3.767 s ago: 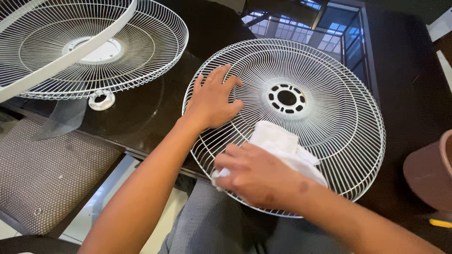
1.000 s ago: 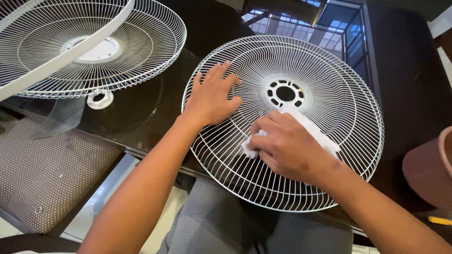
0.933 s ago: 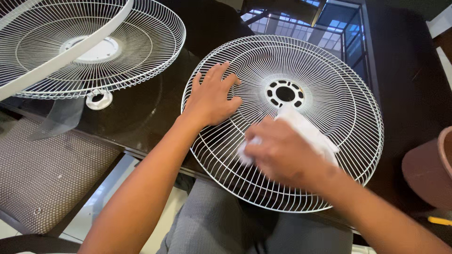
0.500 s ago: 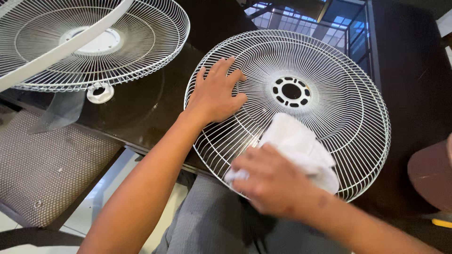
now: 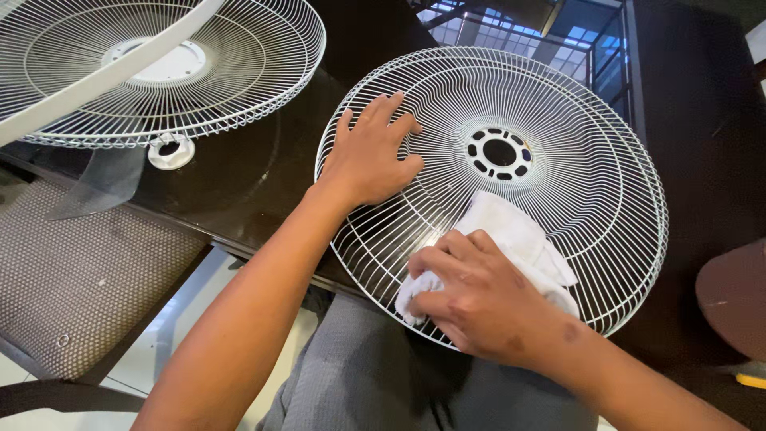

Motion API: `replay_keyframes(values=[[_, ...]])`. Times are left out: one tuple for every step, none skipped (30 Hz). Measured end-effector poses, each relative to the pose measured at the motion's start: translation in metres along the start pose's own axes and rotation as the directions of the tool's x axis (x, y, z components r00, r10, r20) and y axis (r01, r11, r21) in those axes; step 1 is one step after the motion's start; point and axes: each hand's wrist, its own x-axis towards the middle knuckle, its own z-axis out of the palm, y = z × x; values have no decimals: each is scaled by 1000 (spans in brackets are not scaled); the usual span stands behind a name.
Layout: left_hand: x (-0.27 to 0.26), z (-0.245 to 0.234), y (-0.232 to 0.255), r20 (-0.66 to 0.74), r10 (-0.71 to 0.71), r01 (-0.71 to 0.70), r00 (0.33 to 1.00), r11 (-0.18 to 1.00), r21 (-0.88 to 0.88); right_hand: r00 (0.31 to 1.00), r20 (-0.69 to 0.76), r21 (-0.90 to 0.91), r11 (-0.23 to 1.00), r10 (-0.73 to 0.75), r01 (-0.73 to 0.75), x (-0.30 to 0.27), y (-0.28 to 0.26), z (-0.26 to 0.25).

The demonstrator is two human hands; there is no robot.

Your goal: The person wipes the metal wire grilles of two disassembled table fans with a white cloth. They dip the cloth into a pink bucket of water, wring it, and wipe the grilles in circular motions, covering the entire surface of each grille.

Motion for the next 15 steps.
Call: replay_keyframes(values=[[0, 0, 0, 2, -5, 5, 1000, 1000, 0, 1000, 5, -3, 1000, -4, 4, 1, -1, -1], [-1, 0, 0, 5, -9, 9, 1000, 1000, 0, 1000, 9, -6, 1000, -8, 8, 2, -1, -2], [-1, 1, 0, 3, -8, 8, 1000, 1000, 0, 1000, 1, 12, 1000, 6, -6, 2, 0, -3], [0, 1, -1, 1, -6, 6, 1000, 1000, 1, 1000, -6, 29, 999, 20, -20, 3, 2, -4], [0, 2, -1, 1, -5, 5, 1000, 1000, 1, 999, -13, 48, 998, 35, -35, 2, 4, -4], [0, 2, -2, -5, 2, -2, 1000, 1000, 1, 998, -22, 16, 998, 59, -59, 2, 9, -5], [1, 3, -2, -10, 10, -10, 1000, 1000, 3, 996, -33, -15, 996, 84, -84, 4, 17, -8], [1, 3, -3, -16, 18, -18, 1000, 1000, 4, 993, -45, -47, 993, 108, -110, 5, 25, -10], [1, 3, -3, -18, 18, -18, 1000, 1000, 2, 989, -21, -65, 986, 149, -150, 5, 33, -14], [0, 3, -3, -20, 18, -18, 1000, 1000, 1, 982, 3, -84, 978, 191, -191, 6, 40, -17], [0, 3, -2, -24, 20, -20, 1000, 1000, 1, 972, 22, -105, 968, 232, -229, 6, 44, -19], [1, 2, -2, -22, 17, -17, 1000, 1000, 6, 977, 1, -111, 970, 215, -214, 7, 47, -21], [0, 2, -2, -19, 13, -12, 1000, 1000, 10, 980, -19, -116, 973, 198, -199, 8, 48, -21], [0, 2, -1, -17, 8, -8, 1000, 1000, 14, 983, -38, -122, 975, 180, -184, 7, 46, -21], [-1, 2, -1, -16, 11, -11, 1000, 1000, 7, 988, -53, -116, 982, 143, -148, 7, 43, -20]])
